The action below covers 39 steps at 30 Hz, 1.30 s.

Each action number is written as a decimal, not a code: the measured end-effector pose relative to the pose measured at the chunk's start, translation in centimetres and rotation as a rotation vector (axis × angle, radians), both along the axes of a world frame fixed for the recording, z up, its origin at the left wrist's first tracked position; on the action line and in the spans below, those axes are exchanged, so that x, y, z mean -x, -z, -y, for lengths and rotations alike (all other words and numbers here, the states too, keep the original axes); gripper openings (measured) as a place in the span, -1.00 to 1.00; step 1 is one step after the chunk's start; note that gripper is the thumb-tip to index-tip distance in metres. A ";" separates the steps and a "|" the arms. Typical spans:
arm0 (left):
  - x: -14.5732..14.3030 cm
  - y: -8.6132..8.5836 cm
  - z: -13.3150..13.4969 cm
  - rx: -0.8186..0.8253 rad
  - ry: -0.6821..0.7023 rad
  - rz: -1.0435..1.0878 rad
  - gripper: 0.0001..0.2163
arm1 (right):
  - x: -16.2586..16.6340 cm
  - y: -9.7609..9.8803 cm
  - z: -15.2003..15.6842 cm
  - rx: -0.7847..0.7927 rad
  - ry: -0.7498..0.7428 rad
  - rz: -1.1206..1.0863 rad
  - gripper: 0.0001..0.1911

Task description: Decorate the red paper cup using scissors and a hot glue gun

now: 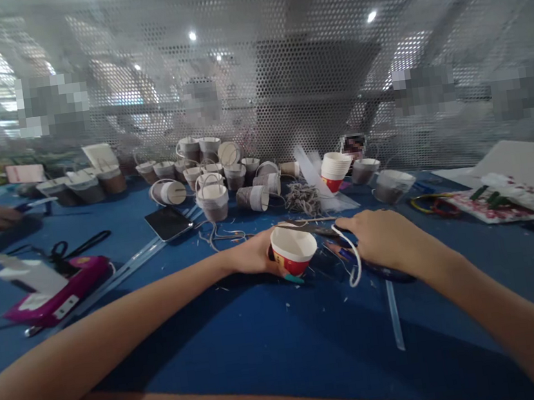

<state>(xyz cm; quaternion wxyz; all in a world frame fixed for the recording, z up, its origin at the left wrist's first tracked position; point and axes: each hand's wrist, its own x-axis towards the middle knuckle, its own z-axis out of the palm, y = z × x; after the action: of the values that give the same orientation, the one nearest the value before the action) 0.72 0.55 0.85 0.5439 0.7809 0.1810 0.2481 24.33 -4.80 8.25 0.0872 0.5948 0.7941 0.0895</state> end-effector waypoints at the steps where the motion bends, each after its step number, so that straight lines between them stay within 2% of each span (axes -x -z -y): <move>1: 0.0 0.1 0.0 0.008 -0.001 -0.004 -0.34 | 0.0 -0.1 0.0 0.006 0.002 -0.002 -0.50; 6: 0.0 0.2 0.1 0.038 -0.017 0.012 -0.32 | -0.5 -0.1 -0.2 -0.021 -0.014 -0.017 -0.48; 14: -0.1 0.3 0.6 0.080 -0.091 0.027 0.02 | -1.9 0.0 -0.8 -0.082 0.048 -0.143 -0.53; 17: -0.3 0.7 0.7 0.011 -0.167 0.048 -0.09 | -2.2 -0.1 -0.7 -0.058 0.026 -0.129 -0.56; 19: -0.4 0.7 0.8 -0.006 -0.269 0.078 -0.22 | -2.2 0.0 -0.6 -0.065 0.008 -0.130 -0.59; 21: -0.4 0.7 0.8 0.052 -0.397 0.159 -0.30 | -2.0 0.1 -0.5 -0.105 0.009 -0.148 -0.60; 23: -0.4 0.6 0.7 0.183 -0.476 0.265 -0.36 | -1.7 0.3 -0.5 -0.146 0.046 -0.193 -0.59; 27: -0.3 0.7 0.2 0.442 -0.423 0.400 -0.49 | -1.0 1.3 -0.8 -0.111 0.123 -0.345 -0.55; 30: -0.5 0.5 0.2 0.537 -0.415 0.443 -0.55 | -0.7 2.2 -1.3 -0.129 0.160 -0.366 -0.55; 39: -0.6 0.4 0.3 0.482 -0.516 0.445 -0.55 | -0.4 3.5 -1.3 -0.223 0.049 -0.624 -0.60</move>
<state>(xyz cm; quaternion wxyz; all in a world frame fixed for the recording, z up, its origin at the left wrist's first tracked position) 1.31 0.25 0.50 0.6569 0.4877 0.3019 0.4894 24.76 -3.55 4.71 -0.2238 0.6184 0.7532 -0.0130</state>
